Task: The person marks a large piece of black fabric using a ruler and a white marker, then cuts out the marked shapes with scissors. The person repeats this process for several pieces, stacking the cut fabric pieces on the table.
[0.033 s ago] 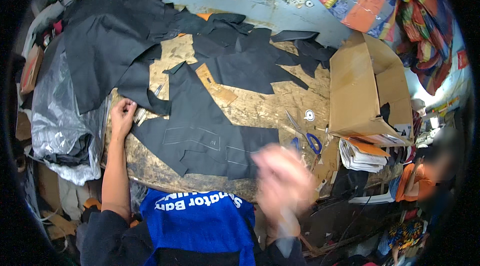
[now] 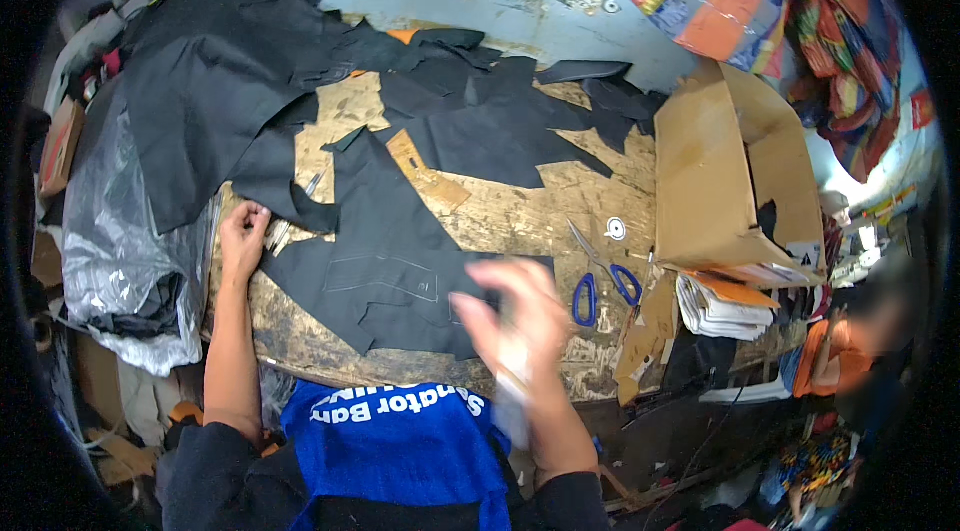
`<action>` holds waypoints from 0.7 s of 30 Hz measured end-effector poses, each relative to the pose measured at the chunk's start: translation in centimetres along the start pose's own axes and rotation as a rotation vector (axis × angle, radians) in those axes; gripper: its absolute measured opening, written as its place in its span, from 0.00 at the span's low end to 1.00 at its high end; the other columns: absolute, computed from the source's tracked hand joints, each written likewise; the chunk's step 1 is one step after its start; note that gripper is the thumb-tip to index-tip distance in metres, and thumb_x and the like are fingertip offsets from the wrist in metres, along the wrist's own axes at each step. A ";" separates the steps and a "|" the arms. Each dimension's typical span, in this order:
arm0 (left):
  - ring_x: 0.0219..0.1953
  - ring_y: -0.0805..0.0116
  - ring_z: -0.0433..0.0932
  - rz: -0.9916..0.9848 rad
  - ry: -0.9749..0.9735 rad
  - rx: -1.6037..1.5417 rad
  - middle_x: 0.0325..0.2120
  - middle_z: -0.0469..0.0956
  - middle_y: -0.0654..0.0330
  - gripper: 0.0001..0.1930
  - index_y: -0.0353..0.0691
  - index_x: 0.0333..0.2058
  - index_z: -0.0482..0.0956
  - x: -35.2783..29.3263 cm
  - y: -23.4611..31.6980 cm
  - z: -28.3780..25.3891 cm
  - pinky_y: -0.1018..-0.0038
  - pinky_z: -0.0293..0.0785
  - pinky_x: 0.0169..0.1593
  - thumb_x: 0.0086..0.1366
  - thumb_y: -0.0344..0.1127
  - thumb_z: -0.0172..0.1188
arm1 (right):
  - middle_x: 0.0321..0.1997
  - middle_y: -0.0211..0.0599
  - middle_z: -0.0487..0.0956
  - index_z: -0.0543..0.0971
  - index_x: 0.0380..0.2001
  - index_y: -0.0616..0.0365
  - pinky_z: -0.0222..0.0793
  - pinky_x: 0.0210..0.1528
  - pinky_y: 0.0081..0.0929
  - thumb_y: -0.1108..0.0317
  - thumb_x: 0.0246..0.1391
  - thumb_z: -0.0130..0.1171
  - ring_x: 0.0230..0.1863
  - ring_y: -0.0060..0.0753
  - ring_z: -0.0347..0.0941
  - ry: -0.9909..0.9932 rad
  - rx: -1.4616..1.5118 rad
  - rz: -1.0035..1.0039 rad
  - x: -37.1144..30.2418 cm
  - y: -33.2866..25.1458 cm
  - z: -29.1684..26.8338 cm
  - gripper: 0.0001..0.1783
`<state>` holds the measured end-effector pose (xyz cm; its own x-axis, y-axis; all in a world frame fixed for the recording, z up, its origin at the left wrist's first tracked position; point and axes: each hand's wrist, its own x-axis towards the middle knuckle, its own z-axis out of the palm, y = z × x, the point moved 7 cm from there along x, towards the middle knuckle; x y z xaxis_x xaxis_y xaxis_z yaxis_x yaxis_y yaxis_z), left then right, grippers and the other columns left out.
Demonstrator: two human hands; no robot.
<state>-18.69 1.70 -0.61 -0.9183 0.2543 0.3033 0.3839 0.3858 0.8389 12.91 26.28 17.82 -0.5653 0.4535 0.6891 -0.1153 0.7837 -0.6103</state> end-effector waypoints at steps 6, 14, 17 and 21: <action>0.20 0.78 0.65 -0.053 -0.026 -0.097 0.15 0.68 0.64 0.07 0.32 0.25 0.75 0.7 -1.2 0.6 0.79 0.61 0.26 0.55 0.29 0.61 | 0.38 0.44 0.77 0.77 0.40 0.55 0.62 0.51 0.37 0.57 0.38 0.68 0.46 0.43 0.70 -0.646 -0.372 0.088 -1.6 10.1 12.3 0.24; 0.24 0.74 0.66 -0.075 -0.034 -0.038 0.14 0.68 0.64 0.05 0.32 0.26 0.76 0.8 -0.7 0.6 0.76 0.63 0.30 0.55 0.28 0.61 | 0.30 0.41 0.78 0.77 0.29 0.60 0.70 0.32 0.31 0.69 0.45 0.63 0.30 0.44 0.75 -0.704 -0.133 0.156 1.9 7.6 11.5 0.08; 0.23 0.74 0.65 -0.088 -0.033 -0.051 0.14 0.67 0.64 0.05 0.32 0.26 0.76 0.7 -0.5 0.6 0.76 0.63 0.30 0.55 0.28 0.61 | 0.26 0.40 0.76 0.78 0.29 0.61 0.69 0.33 0.27 0.73 0.45 0.62 0.28 0.33 0.73 -0.405 0.034 0.154 6.6 6.8 3.8 0.06; 0.22 0.76 0.64 -0.058 -0.033 -0.038 0.14 0.67 0.65 0.06 0.31 0.27 0.76 0.8 -0.3 0.5 0.77 0.62 0.29 0.55 0.28 0.62 | 0.29 0.25 0.75 0.78 0.33 0.60 0.65 0.35 0.16 0.69 0.50 0.62 0.31 0.16 0.68 0.113 -0.131 0.018 15.6 8.0 -13.9 0.08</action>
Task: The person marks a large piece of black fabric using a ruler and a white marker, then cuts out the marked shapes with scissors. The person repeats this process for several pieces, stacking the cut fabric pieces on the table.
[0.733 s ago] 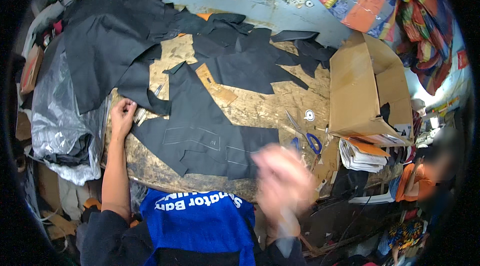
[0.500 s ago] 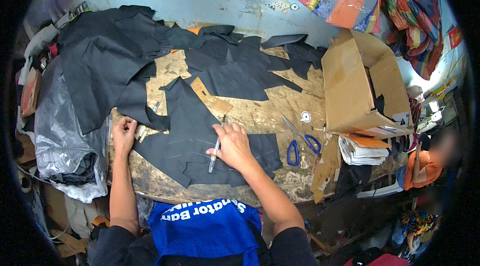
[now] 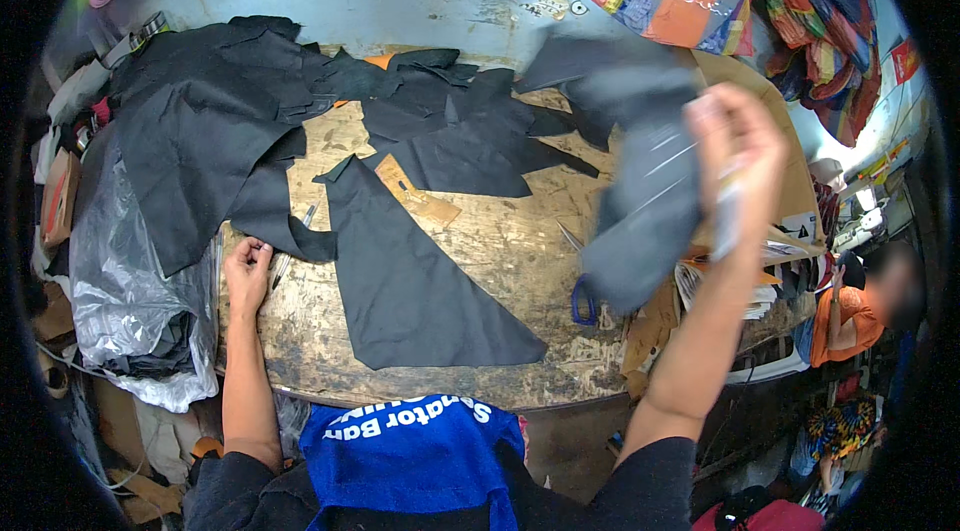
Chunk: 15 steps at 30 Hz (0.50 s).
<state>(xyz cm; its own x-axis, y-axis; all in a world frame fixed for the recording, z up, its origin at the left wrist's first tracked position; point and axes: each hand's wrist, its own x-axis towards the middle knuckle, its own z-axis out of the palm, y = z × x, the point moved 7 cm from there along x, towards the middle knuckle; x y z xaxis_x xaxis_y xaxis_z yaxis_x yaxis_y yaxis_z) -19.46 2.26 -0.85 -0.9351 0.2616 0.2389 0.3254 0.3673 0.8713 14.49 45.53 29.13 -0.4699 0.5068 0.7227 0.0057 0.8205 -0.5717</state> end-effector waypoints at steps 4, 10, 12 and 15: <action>0.22 0.78 0.65 -0.059 -0.013 -0.038 0.15 0.68 0.66 0.08 0.29 0.30 0.75 -0.3 0.1 0.1 0.78 0.62 0.29 0.54 0.28 0.62 | 0.35 0.33 0.79 0.78 0.40 0.60 0.64 0.43 0.19 0.56 0.52 0.61 0.37 0.25 0.73 0.262 -0.215 0.213 10.1 10.1 -15.5 0.19; 0.22 0.81 0.69 -0.058 -0.103 -0.122 0.20 0.75 0.64 0.15 0.27 0.33 0.74 0.6 2.0 0.7 0.81 0.65 0.28 0.52 0.33 0.66 | 0.39 0.52 0.79 0.77 0.42 0.60 0.67 0.46 0.35 0.41 0.48 0.57 0.43 0.48 0.75 0.469 -1.067 0.307 10.0 15.1 -19.1 0.31; 0.23 0.80 0.69 -0.176 -0.165 -0.090 0.20 0.75 0.64 0.14 0.29 0.32 0.75 1.3 2.0 1.5 0.81 0.65 0.29 0.53 0.34 0.66 | 0.32 0.47 0.79 0.76 0.35 0.63 0.67 0.40 0.37 0.49 0.58 0.49 0.34 0.44 0.74 0.382 -0.726 -0.085 7.0 11.4 -10.8 0.23; 0.21 0.82 0.67 -0.079 -0.159 -0.156 0.20 0.74 0.67 0.09 0.37 0.29 0.76 3.9 4.1 2.5 0.83 0.63 0.29 0.56 0.35 0.64 | 0.25 0.35 0.75 0.75 0.35 0.58 0.68 0.31 0.23 0.54 0.61 0.45 0.26 0.23 0.71 -0.140 0.206 0.236 -0.7 10.1 5.7 0.18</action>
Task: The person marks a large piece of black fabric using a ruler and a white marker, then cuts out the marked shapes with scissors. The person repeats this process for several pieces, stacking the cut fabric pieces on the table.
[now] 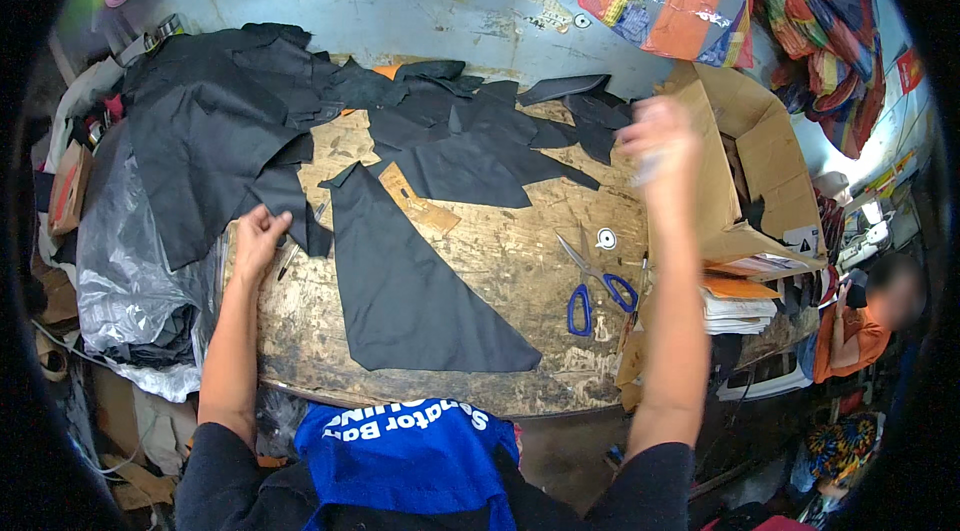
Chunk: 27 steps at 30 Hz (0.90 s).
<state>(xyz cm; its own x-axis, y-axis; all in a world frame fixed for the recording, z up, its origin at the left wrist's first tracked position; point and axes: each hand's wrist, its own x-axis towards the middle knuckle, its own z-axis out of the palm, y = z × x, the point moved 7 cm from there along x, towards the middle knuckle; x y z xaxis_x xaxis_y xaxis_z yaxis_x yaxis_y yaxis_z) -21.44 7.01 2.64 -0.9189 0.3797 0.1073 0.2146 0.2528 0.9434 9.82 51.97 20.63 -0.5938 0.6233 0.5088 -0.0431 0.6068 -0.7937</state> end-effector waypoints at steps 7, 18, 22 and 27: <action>0.36 0.73 0.75 -0.096 0.225 -0.358 0.35 0.77 0.64 0.29 0.38 0.54 0.66 5.1 2.2 -3.2 0.71 0.68 0.37 0.60 0.50 0.59 | 0.30 0.48 0.79 0.77 0.37 0.62 0.72 0.39 0.36 0.63 0.37 0.71 0.34 0.48 0.77 -0.322 -0.510 0.133 -11.0 2.0 22.3 0.23; 0.20 0.69 0.75 -0.150 -0.175 0.516 0.21 0.77 0.58 0.14 0.34 0.32 0.79 -2.7 -0.6 1.7 0.74 0.71 0.28 0.50 0.37 0.66 | 0.33 0.35 0.77 0.74 0.37 0.63 0.71 0.35 0.22 0.83 0.38 0.64 0.34 0.24 0.74 -0.253 0.082 0.314 -12.9 5.9 20.7 0.19; 0.21 0.79 0.72 -0.359 -0.350 -0.438 0.21 0.75 0.67 0.05 0.36 0.31 0.76 -5.1 1.0 5.4 0.84 0.67 0.24 0.60 0.31 0.59 | 0.34 0.39 0.78 0.71 0.40 0.61 0.75 0.32 0.23 0.86 0.41 0.62 0.30 0.29 0.77 -0.286 0.808 0.667 -14.2 5.4 17.5 0.20; 0.24 0.73 0.78 -0.372 -0.379 -0.866 0.24 0.77 0.61 0.07 0.36 0.34 0.73 -7.3 5.0 12.8 0.81 0.78 0.29 0.61 0.32 0.59 | 0.33 0.37 0.77 0.72 0.39 0.62 0.75 0.34 0.22 0.87 0.39 0.63 0.31 0.26 0.76 -0.344 0.925 0.612 -17.6 1.5 20.3 0.21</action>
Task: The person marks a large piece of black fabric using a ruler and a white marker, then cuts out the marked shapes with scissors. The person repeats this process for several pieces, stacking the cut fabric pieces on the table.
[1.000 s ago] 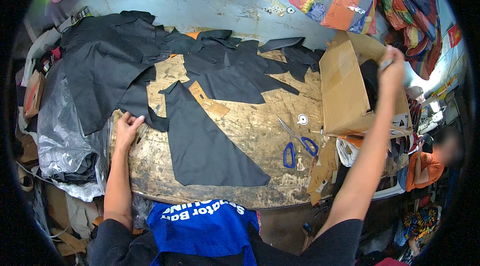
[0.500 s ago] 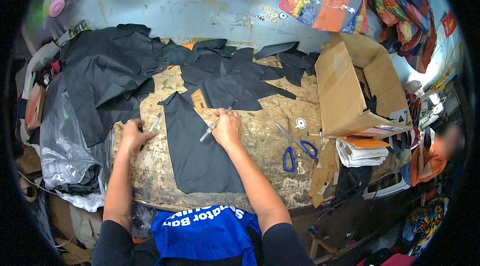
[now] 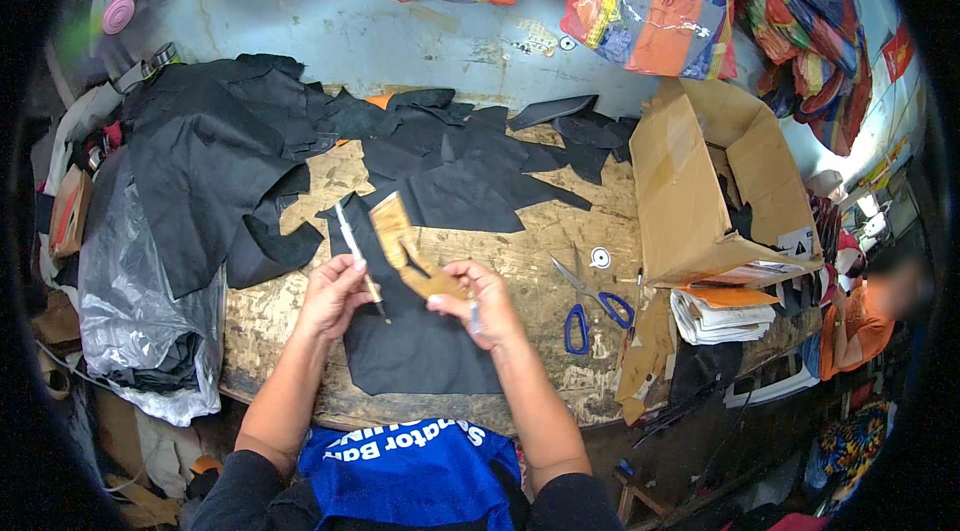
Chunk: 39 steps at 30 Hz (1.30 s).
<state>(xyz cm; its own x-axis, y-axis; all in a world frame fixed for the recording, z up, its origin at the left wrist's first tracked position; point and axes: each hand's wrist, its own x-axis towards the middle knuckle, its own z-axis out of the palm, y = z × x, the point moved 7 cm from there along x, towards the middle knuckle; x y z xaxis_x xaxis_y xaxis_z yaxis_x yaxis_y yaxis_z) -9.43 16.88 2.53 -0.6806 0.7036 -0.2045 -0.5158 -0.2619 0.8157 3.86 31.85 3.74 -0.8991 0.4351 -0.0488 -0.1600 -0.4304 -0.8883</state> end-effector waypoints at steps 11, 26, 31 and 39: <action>0.28 0.66 0.80 -0.086 -0.071 0.153 0.25 0.77 0.57 0.04 0.36 0.34 0.70 0.1 -7.8 3.1 0.76 0.79 0.32 0.64 0.30 0.54 | 0.38 0.37 0.78 0.73 0.41 0.62 0.73 0.41 0.19 0.87 0.35 0.66 0.37 0.24 0.75 0.548 -0.352 -0.230 -6.6 -6.4 -11.9 0.25; 0.38 0.48 0.70 0.640 -0.489 1.262 0.29 0.72 0.50 0.09 0.34 0.31 0.67 0.7 -6.2 10.6 0.60 0.63 0.48 0.60 0.35 0.52 | 0.43 0.50 0.76 0.72 0.42 0.67 0.67 0.48 0.35 0.69 0.37 0.70 0.44 0.47 0.72 1.213 -1.381 -0.206 -22.7 -10.0 -23.5 0.27; 0.36 0.47 0.71 0.605 -0.386 1.269 0.27 0.72 0.48 0.10 0.34 0.31 0.68 0.2 -4.3 6.3 0.59 0.65 0.44 0.58 0.36 0.54 | 0.58 0.55 0.66 0.71 0.48 0.60 0.49 0.61 0.51 0.49 0.41 0.66 0.60 0.62 0.57 1.140 -1.533 -0.102 -19.3 -7.4 -23.2 0.35; 0.29 0.52 0.71 0.434 -0.234 1.099 0.20 0.71 0.53 0.08 0.35 0.29 0.66 0.3 -1.9 -0.1 0.64 0.66 0.40 0.58 0.33 0.54 | 0.62 0.54 0.62 0.71 0.50 0.56 0.42 0.65 0.53 0.47 0.41 0.65 0.64 0.65 0.51 0.928 -1.478 -0.068 -12.7 -4.3 -15.4 0.35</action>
<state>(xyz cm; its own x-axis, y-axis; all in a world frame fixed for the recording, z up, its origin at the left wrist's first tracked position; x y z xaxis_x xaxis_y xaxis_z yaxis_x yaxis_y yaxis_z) -8.76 17.55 0.87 -0.5179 0.8288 0.2119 0.5293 0.1159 0.8405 22.26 40.35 1.09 -0.3111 0.9169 0.2499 0.7647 0.3976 -0.5071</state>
